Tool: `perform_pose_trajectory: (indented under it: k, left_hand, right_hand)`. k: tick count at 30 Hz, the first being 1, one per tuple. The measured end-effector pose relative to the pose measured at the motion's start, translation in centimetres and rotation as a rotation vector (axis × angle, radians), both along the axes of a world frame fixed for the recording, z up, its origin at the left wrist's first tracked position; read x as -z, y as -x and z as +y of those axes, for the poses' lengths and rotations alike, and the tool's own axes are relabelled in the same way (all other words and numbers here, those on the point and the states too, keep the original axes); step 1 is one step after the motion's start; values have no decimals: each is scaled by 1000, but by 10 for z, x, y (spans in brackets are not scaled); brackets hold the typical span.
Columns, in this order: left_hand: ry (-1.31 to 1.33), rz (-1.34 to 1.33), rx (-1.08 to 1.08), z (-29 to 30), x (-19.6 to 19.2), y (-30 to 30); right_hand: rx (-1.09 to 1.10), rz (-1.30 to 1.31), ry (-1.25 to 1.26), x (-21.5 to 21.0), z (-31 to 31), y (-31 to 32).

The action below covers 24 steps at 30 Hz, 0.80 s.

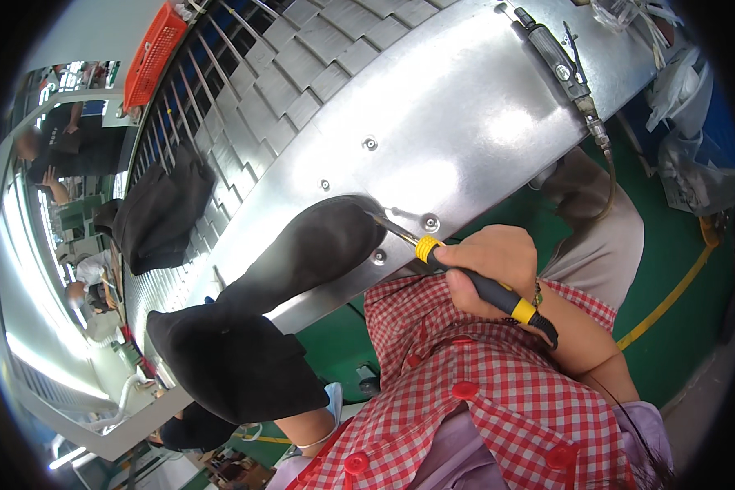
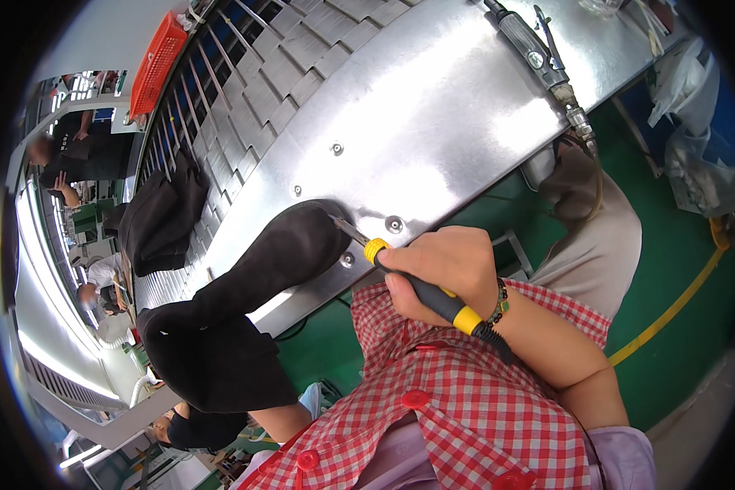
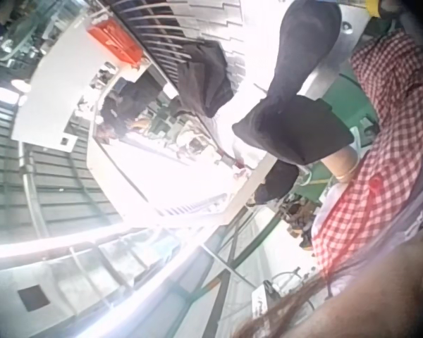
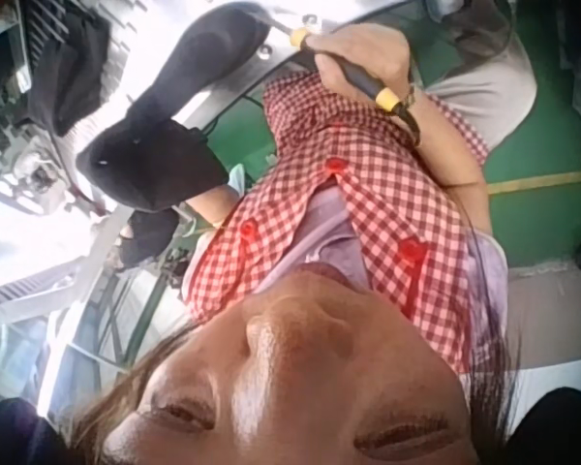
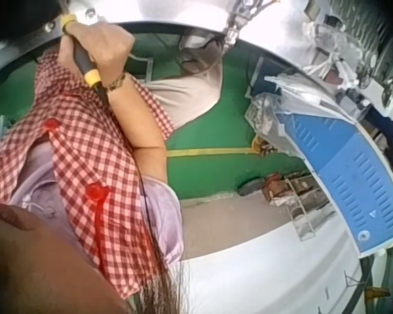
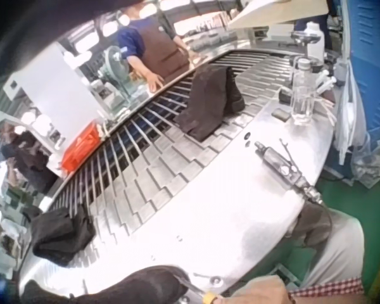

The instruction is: The person uses a soldering iron to apply heat to the sole of a black boot held in their left hand. They work on multiple boots sequentially, moving them along a metal conveyor belt in a factory setting. The person also uses a pneumatic tool on the boot soles during the process.

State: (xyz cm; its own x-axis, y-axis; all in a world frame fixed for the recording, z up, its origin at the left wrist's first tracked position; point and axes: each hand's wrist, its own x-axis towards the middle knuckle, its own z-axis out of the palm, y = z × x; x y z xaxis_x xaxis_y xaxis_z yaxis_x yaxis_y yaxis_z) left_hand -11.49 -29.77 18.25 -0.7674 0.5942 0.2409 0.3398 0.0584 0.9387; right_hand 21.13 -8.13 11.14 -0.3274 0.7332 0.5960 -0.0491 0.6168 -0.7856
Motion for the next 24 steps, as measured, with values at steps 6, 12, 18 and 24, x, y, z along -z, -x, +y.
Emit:
perform_pose_trajectory:
  k: [6, 12, 18, 24]
  left_hand:
    - [-10, -25, -4, -6, 2, 4]
    - [12, -76, -11, -20, -3, 16]
    - [618, 318, 119, -54, -62, 34]
    - [740, 688, 97, -38, -129, 8]
  right_hand:
    - [-30, -98, -89, -14, -22, -4]
    - [-61, -2, -65, -24, -32, -12]
    - [45, -39, -103, -56, -25, -48]
    - [134, -13, 6, -75, -42, -68]
